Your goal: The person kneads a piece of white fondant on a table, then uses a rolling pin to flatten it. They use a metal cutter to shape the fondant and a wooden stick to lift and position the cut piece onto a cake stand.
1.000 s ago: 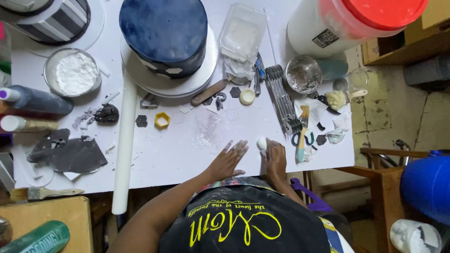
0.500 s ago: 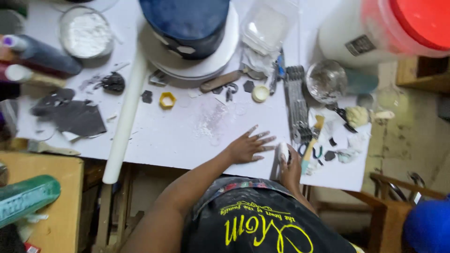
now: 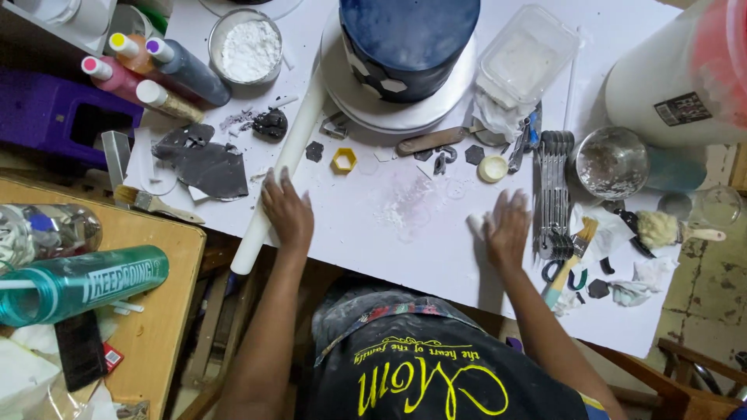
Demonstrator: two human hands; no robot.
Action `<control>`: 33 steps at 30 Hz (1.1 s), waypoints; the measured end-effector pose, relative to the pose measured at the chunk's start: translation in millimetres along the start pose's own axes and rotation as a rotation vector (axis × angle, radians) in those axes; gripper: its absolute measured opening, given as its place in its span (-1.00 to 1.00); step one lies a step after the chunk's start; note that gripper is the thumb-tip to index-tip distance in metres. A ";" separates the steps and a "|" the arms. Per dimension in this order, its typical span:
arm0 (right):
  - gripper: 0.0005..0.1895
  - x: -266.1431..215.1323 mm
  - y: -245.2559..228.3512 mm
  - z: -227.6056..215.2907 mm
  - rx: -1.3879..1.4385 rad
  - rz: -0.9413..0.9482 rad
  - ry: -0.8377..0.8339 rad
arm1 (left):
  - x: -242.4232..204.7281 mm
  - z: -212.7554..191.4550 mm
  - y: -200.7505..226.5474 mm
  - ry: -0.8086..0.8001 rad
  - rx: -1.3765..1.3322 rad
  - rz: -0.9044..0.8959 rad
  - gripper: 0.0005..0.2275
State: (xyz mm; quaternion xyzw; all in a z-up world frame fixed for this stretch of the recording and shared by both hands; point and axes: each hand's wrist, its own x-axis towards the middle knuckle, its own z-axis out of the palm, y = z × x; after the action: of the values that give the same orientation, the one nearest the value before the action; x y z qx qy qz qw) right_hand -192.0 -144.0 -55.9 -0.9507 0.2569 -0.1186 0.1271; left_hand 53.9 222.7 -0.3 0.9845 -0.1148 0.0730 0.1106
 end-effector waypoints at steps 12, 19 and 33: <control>-0.57 -58.0 -74.8 13.3 0.288 -0.101 0.033 | 37.4 -31.2 -90.7 -0.657 -0.578 -0.349 -0.42; -0.65 -73.5 -56.9 29.5 0.115 -0.129 0.072 | -70.4 -28.3 -191.9 -0.935 -1.208 -0.422 -0.47; -0.73 -5.0 -187.5 -76.7 -0.161 -1.108 0.207 | -50.8 -118.1 3.3 -1.172 -0.139 0.355 -0.49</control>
State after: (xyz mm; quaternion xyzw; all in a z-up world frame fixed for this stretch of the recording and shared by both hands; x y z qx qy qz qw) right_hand -132.6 1.4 72.1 -0.9335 -0.2608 -0.2403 -0.0528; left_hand -9.8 258.0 105.7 0.8172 -0.3233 -0.4705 0.0791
